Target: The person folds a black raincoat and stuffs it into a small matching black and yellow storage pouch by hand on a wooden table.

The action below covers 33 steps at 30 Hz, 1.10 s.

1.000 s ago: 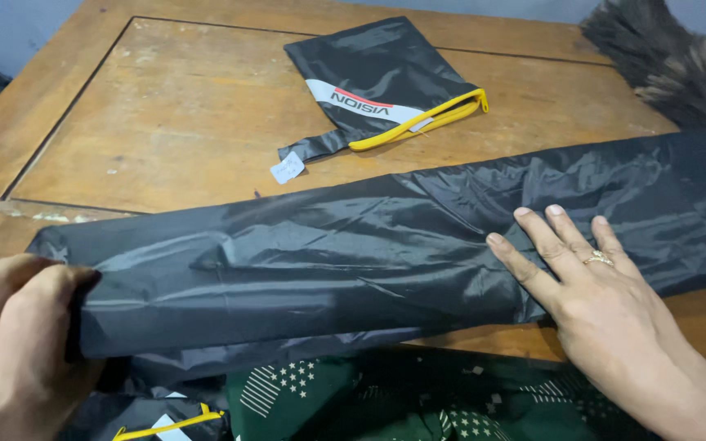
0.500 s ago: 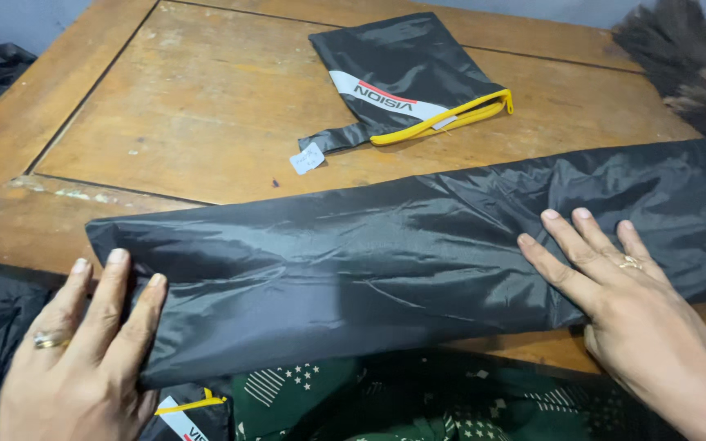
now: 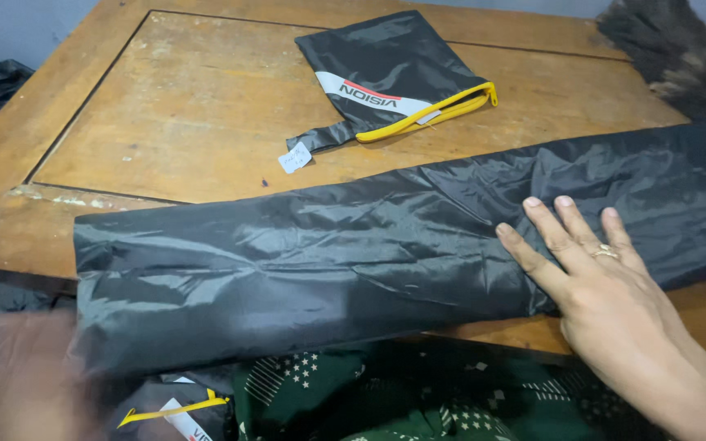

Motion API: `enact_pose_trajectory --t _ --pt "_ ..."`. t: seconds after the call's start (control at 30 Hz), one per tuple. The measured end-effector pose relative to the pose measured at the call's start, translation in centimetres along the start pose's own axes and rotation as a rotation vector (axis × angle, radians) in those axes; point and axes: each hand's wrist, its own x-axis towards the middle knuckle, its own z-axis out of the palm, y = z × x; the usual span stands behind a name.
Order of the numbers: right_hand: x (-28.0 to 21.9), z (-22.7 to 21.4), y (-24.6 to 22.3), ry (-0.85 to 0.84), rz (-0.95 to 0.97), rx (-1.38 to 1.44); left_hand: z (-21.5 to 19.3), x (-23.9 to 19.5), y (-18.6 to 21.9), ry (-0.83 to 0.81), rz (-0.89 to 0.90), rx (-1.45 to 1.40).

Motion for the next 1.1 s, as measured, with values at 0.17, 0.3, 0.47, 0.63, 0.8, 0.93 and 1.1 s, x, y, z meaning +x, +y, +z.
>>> enact_pose_trajectory --t 0.17,0.3,0.47,0.63,0.8,0.93,1.1 --pt "0.1 0.0 -0.1 0.01 -0.008 -0.005 -10.1 -1.1 44.8 0.04 0.465 -0.25" --pt "-0.4 -0.6 0.4 0.005 -0.051 0.126 -8.8 0.4 50.2 -0.065 0.438 -0.125" --pt "0.7 -4.9 2.0 -0.241 -0.058 0.536 -7.9 -0.8 49.9 -0.057 0.445 -0.111" --pt "3.5 -6.3 -2.1 -0.019 0.112 0.41 -7.2 -0.9 49.8 -0.05 0.459 -0.068" --pt "7.1 -7.7 -7.7 -0.003 -0.194 0.583 -3.4 -1.6 48.8 -0.107 0.427 0.024" --pt "7.0 -4.6 -5.5 0.191 -0.194 -0.284 -3.9 -1.5 48.8 -0.113 0.447 0.105" --pt "4.8 -3.0 0.6 -0.127 -0.004 0.177 -6.4 -0.8 49.4 -0.142 0.417 -0.03"
